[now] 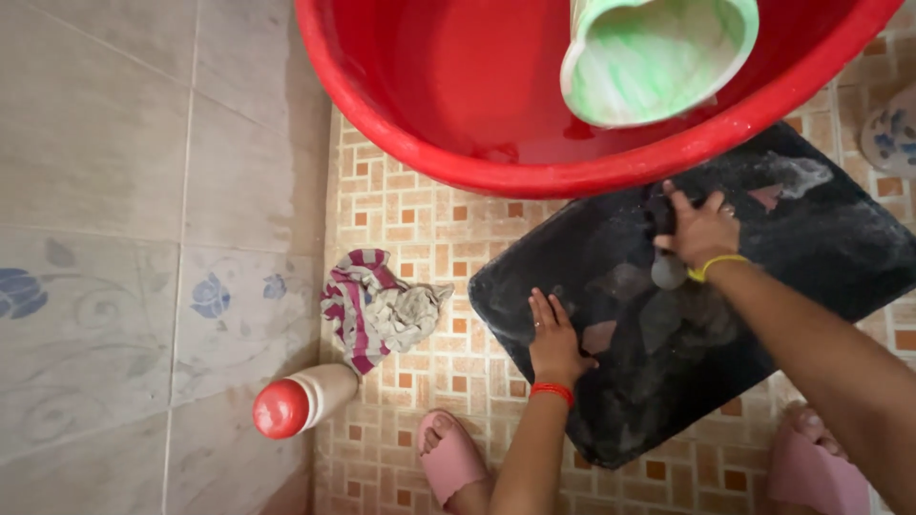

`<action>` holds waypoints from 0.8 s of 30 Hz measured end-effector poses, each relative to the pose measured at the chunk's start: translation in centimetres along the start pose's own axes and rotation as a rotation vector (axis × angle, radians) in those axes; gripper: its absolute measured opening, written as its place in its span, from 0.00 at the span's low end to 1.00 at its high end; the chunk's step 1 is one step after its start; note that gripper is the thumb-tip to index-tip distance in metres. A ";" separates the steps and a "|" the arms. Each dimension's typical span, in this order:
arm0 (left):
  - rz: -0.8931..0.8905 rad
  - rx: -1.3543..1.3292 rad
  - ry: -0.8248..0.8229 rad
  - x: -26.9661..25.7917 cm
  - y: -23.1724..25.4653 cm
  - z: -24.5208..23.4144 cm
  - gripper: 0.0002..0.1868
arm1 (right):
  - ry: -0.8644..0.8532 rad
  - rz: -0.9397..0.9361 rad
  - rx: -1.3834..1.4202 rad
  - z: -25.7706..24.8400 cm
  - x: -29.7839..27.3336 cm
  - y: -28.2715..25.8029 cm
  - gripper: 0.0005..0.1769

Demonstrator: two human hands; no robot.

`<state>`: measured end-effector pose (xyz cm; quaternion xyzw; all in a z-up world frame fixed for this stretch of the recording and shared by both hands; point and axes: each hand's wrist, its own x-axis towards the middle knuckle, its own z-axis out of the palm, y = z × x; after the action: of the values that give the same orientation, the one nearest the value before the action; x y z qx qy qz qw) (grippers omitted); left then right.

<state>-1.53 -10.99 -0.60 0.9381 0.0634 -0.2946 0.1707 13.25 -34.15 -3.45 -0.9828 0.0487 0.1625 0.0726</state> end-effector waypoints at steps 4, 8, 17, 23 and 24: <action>0.032 0.057 -0.044 0.4 -0.7 0.4 0.80 | -0.066 -0.157 -0.053 3.0 -6.5 -4.4 0.51; 0.132 0.172 -0.017 1.8 -3.5 2.5 0.78 | -0.147 -0.509 0.006 4.7 -11.1 -6.1 0.63; 0.076 0.263 0.212 2.3 -2.0 4.3 0.67 | -0.028 0.118 -0.051 0.8 -0.2 9.8 0.60; 0.023 0.145 -0.131 -0.2 0.7 -0.4 0.69 | -0.102 -0.124 -0.020 4.0 -9.7 8.0 0.63; 0.039 0.146 -0.126 -0.1 0.7 0.5 0.66 | -0.120 -0.316 -0.023 4.2 -11.9 7.3 0.61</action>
<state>-1.72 -11.88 -0.75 0.9287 0.0129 -0.3534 0.1111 -0.16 -39.86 -4.40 -0.9675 -0.1129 0.2079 0.0889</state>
